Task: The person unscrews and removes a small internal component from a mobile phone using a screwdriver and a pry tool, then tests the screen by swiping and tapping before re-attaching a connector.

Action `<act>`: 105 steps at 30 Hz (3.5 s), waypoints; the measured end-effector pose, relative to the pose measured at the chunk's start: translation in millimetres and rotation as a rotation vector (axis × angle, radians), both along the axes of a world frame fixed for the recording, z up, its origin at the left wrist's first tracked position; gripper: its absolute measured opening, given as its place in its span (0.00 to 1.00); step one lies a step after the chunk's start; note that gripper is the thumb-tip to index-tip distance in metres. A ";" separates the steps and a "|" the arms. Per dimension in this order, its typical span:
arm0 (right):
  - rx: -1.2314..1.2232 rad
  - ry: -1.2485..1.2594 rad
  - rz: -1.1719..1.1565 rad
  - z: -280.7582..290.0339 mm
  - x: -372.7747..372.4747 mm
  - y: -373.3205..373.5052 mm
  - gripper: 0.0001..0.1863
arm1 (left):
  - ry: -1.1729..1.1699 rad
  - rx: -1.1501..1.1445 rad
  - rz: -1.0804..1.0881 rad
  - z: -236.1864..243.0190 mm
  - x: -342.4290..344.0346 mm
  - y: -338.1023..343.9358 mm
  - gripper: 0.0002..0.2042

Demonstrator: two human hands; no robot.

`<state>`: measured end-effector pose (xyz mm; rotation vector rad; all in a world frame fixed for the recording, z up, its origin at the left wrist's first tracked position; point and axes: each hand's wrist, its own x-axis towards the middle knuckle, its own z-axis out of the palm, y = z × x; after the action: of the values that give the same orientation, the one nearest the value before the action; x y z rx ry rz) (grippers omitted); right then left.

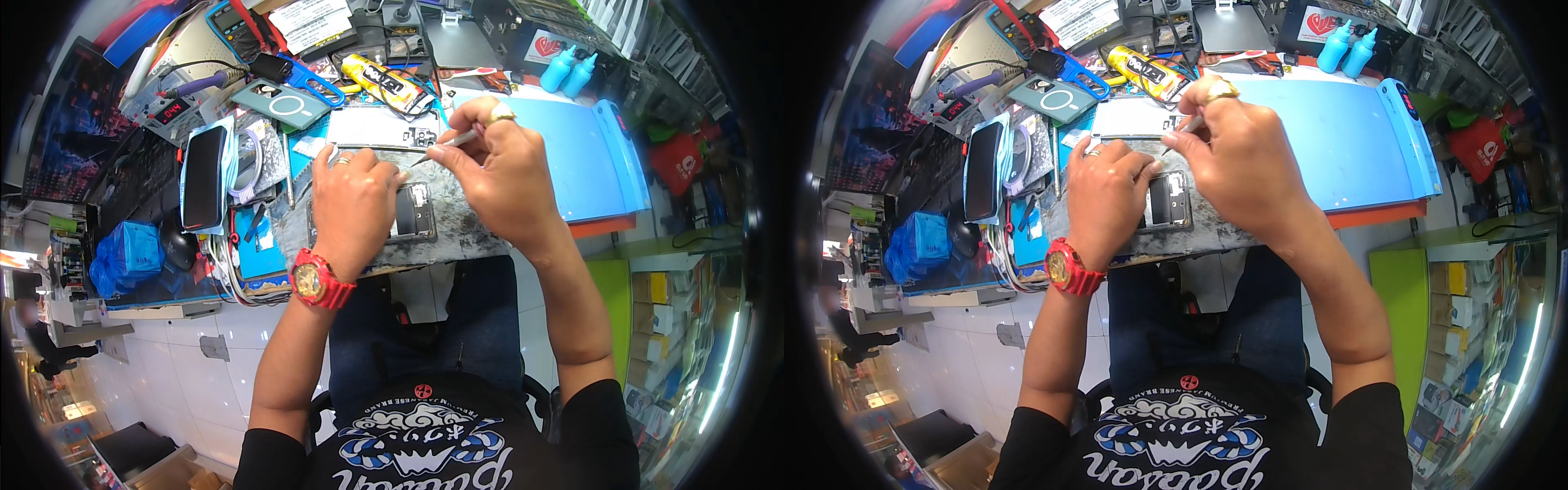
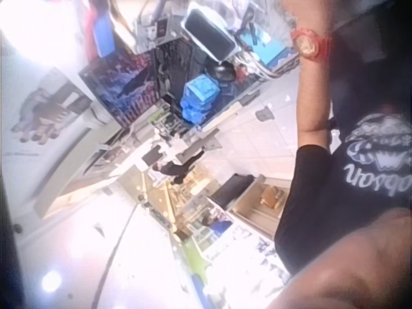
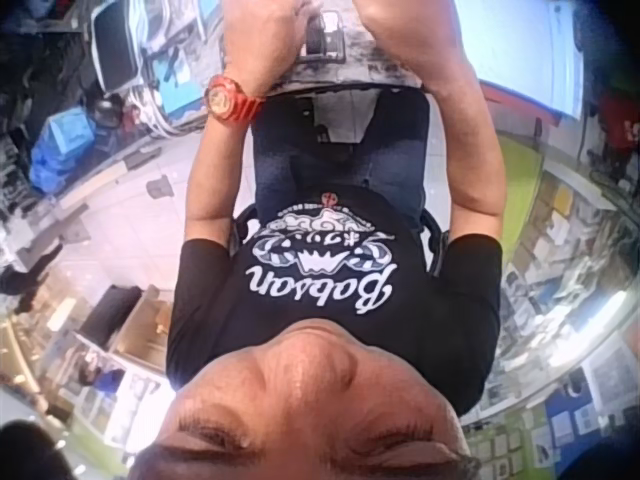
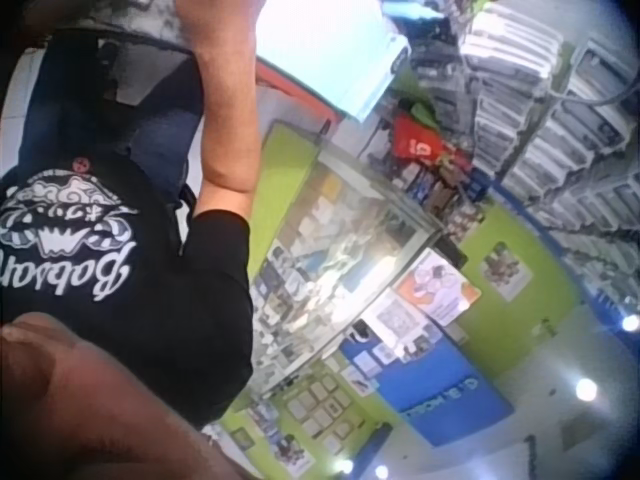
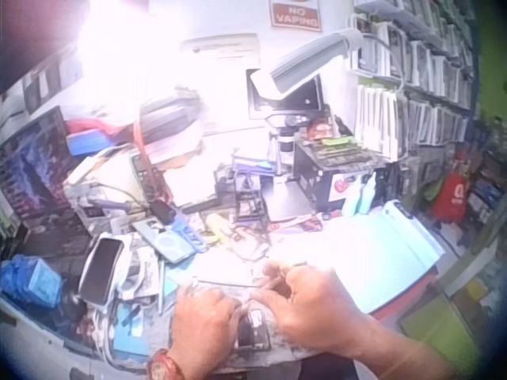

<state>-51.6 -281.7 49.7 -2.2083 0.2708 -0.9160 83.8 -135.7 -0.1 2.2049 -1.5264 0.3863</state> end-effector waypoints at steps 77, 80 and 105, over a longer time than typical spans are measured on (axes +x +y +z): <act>1.041 0.199 0.346 -24.6 -146.6 106.3 0.09 | 1.893 -0.066 -0.010 16.1 -161.3 160.8 0.15; 1.050 0.217 0.347 -26.2 -150.9 110.4 0.10 | 1.898 -0.061 0.008 16.5 -165.4 163.2 0.15; 1.167 0.278 0.379 -34.6 -158.6 107.1 0.09 | 1.918 -0.020 -0.018 14.5 -173.4 168.9 0.15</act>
<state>-210.3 -174.6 15.1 -1.1999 0.3718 -0.1178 -89.6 33.2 14.4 1.3190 -0.3395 -1.3258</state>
